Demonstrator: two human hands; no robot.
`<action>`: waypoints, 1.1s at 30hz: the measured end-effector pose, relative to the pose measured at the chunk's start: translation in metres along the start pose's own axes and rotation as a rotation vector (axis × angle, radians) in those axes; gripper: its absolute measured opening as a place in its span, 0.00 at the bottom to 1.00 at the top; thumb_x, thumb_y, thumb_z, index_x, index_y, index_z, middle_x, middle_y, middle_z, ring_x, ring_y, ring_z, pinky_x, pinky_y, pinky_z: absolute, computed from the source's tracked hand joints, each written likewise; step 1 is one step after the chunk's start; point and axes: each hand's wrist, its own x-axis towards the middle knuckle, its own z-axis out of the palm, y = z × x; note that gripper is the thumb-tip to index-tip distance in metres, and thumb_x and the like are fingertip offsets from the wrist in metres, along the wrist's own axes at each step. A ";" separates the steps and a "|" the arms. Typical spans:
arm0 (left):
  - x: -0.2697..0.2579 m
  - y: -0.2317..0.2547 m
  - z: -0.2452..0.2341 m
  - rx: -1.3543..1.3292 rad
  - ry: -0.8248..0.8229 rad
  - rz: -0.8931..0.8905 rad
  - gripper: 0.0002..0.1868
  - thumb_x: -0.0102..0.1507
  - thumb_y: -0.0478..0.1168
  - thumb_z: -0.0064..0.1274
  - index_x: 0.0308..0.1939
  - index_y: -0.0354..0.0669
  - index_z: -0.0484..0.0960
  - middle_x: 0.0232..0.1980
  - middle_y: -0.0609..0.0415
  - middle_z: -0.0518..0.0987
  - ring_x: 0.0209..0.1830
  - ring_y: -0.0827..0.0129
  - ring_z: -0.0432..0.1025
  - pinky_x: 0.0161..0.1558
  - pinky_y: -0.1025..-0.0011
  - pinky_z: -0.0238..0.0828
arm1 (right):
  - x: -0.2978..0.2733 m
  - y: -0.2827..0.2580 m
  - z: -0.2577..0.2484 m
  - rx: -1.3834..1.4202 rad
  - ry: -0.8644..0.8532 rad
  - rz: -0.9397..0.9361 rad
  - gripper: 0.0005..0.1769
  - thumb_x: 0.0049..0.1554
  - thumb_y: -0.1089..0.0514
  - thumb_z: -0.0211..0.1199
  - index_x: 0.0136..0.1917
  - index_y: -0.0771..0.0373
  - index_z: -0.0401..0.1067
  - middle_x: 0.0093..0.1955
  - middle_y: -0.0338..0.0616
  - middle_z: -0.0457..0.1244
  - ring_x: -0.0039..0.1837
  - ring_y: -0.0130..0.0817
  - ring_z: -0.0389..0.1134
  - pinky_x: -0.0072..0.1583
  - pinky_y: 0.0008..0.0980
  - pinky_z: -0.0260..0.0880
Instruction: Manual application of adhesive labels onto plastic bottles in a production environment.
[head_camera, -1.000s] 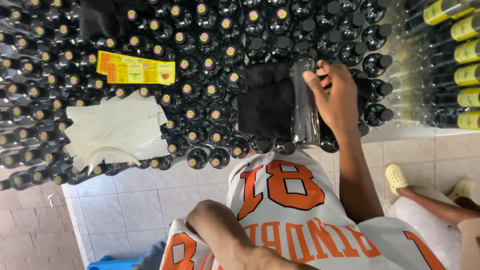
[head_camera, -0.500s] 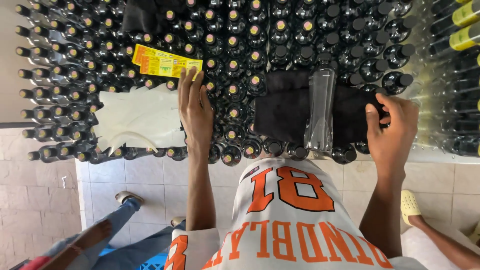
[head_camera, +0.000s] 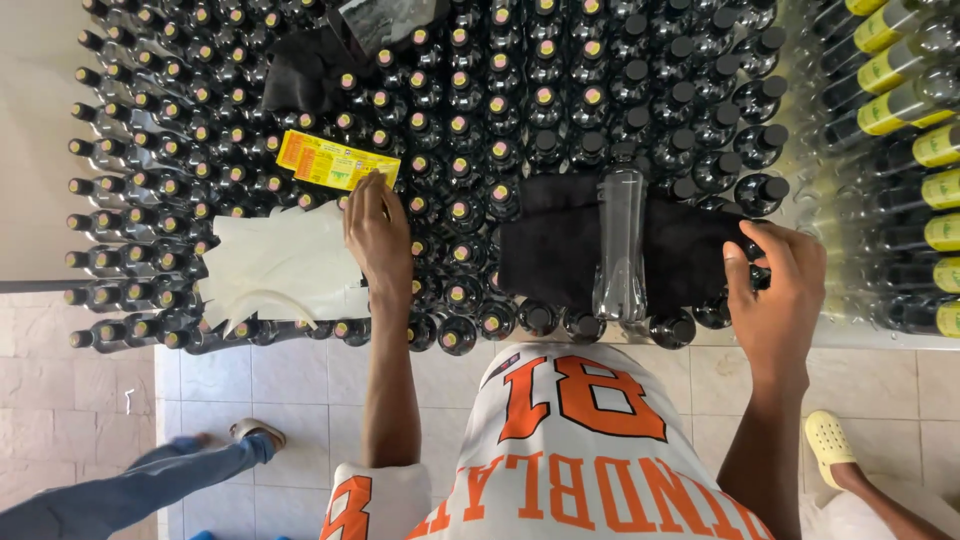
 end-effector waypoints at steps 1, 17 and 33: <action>0.004 0.009 -0.010 -0.044 0.071 -0.003 0.09 0.75 0.28 0.54 0.56 0.30 0.87 0.56 0.41 0.88 0.60 0.53 0.82 0.64 0.57 0.81 | 0.000 -0.002 -0.001 0.001 0.019 0.002 0.13 0.75 0.68 0.68 0.71 0.75 0.78 0.67 0.59 0.66 0.69 0.54 0.63 0.58 0.44 0.74; -0.018 0.233 -0.071 -1.422 -0.307 -0.448 0.10 0.69 0.29 0.63 0.54 0.31 0.84 0.42 0.40 0.90 0.42 0.69 0.85 0.46 0.71 0.83 | 0.054 -0.114 0.005 0.150 0.251 -0.490 0.25 0.59 0.59 0.82 0.66 0.70 0.81 0.68 0.58 0.71 0.67 0.54 0.72 0.73 0.55 0.74; -0.047 0.255 -0.047 -1.467 -0.511 -0.388 0.10 0.69 0.30 0.64 0.54 0.31 0.88 0.42 0.43 0.89 0.44 0.66 0.85 0.47 0.69 0.83 | 0.026 -0.086 -0.019 0.731 -0.017 0.192 0.12 0.64 0.59 0.73 0.58 0.66 0.83 0.49 0.49 0.74 0.57 0.40 0.78 0.61 0.44 0.79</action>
